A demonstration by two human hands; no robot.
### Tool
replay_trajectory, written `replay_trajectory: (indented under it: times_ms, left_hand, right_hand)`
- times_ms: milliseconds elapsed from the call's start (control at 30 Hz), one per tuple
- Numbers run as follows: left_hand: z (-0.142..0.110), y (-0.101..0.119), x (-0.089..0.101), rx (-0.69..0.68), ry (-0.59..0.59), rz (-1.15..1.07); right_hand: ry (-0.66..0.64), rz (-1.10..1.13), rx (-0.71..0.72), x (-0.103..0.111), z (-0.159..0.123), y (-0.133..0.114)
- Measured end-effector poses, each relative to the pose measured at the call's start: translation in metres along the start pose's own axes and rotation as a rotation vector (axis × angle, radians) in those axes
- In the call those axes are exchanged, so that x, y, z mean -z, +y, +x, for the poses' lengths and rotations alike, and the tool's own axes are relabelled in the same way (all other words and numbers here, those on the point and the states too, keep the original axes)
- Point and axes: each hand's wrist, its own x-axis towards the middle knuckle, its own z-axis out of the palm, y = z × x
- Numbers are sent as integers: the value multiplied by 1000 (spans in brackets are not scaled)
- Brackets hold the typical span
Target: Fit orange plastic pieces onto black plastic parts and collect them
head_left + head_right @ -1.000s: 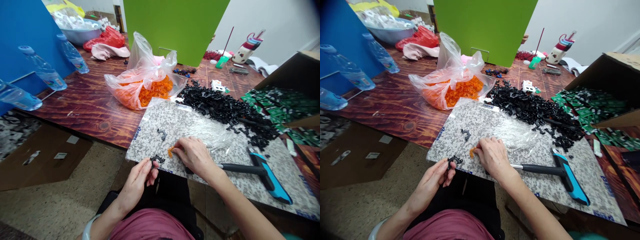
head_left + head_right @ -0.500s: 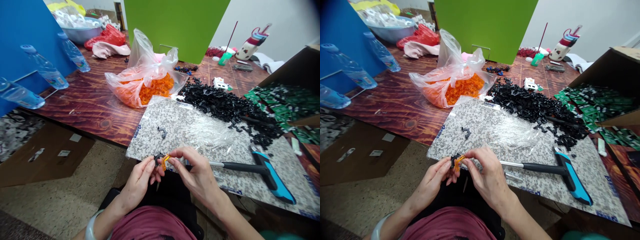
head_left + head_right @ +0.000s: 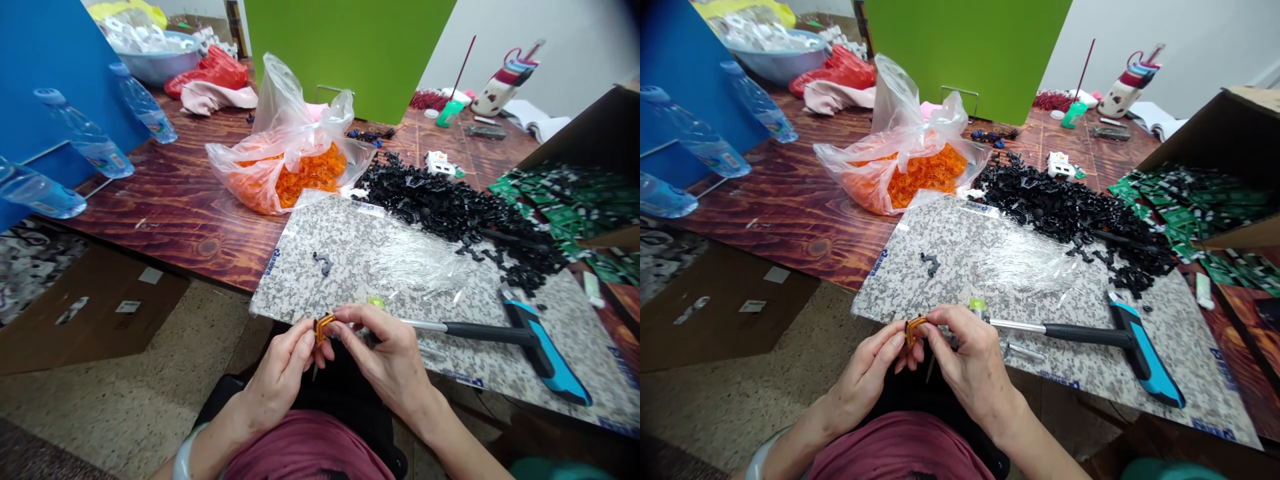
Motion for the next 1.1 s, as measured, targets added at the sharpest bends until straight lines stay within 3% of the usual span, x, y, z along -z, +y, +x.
replay_trajectory:
  times_ms: [200,500,667,800,1100]
  left_hand:
    - [-1,1,0,-21,-26,-1]
    - [-3,-1,-5,-51,7,216]
    - [-3,4,0,-150,-19,314]
    - [-4,6,3,-196,-68,351]
    - [-3,9,10,-275,-166,357]
  right_hand:
    - [19,-5,57,1,-2,-1]
    - [22,18,23,0,-6,-1]
    - [-134,83,-133,11,0,-6]
    - [-250,158,-164,16,2,-5]
    - [-286,211,-131,13,-4,-4]
